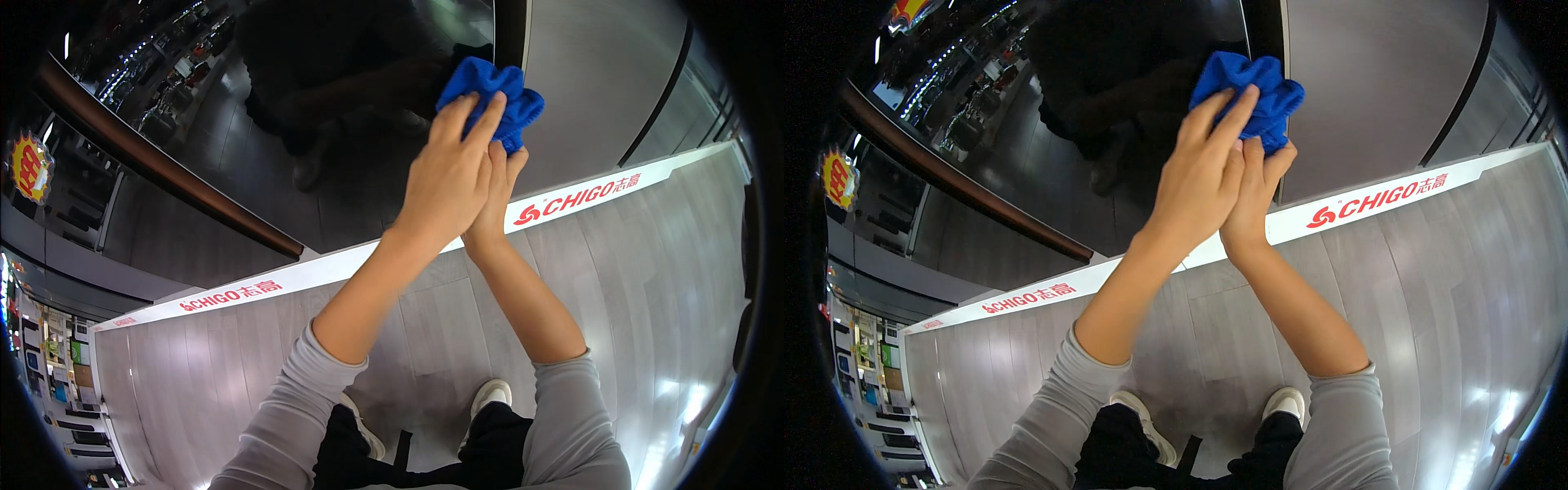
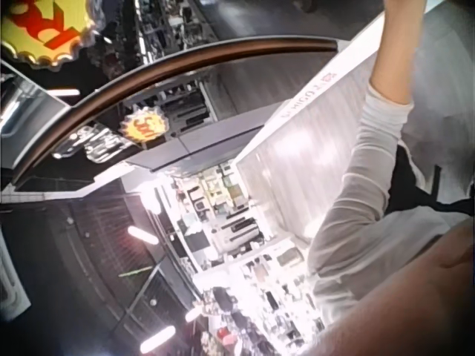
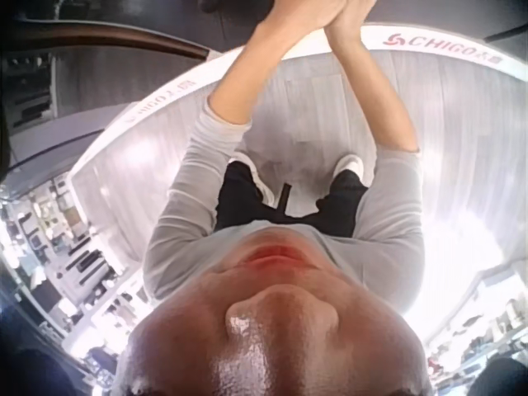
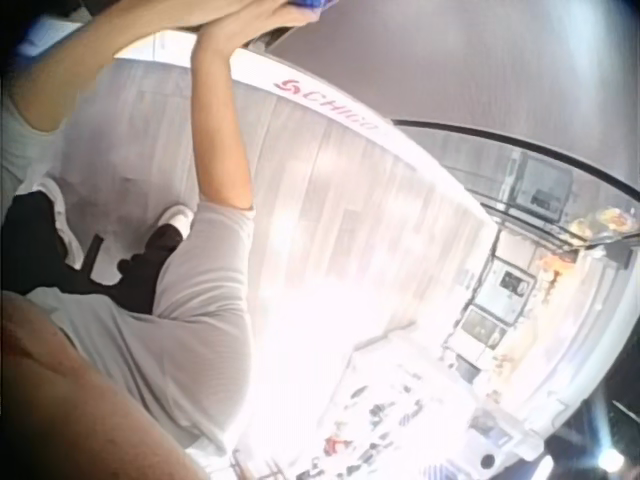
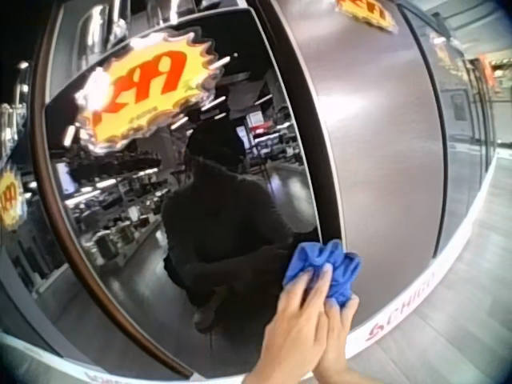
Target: The person wipes the surfaces of several kitchen appliances, including a coffee maker and a kettle, using a blue cloth. They move the items slightly to reach different areas and continue wiping the surrounding surfaces.
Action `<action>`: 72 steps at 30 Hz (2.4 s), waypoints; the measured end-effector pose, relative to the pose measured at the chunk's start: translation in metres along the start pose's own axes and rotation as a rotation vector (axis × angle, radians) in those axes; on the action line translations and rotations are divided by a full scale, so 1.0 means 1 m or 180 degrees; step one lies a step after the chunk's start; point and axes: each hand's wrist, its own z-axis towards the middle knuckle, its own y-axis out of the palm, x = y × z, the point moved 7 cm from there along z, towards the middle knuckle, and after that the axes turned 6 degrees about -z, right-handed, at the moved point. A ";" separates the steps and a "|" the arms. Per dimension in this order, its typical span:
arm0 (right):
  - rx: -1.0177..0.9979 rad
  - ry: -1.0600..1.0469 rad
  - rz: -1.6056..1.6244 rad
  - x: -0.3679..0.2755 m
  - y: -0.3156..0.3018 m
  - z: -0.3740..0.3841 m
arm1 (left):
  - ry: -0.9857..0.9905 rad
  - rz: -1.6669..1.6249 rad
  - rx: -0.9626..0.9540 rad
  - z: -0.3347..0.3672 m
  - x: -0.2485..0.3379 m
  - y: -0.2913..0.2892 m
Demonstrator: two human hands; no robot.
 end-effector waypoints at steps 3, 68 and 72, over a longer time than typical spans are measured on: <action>-0.0051 -0.0367 -0.0948 0.005 -0.006 0.000 | 0.0071 0.0077 -0.0063 -0.006 -0.005 0.011; -0.0601 0.0705 -0.0317 0.108 -0.023 -0.027 | -0.0644 0.0262 -0.0856 -0.082 -0.060 0.028; -0.0148 0.0920 -0.0359 0.122 -0.055 -0.010 | -0.0732 -0.0008 -0.1223 -0.083 -0.063 0.063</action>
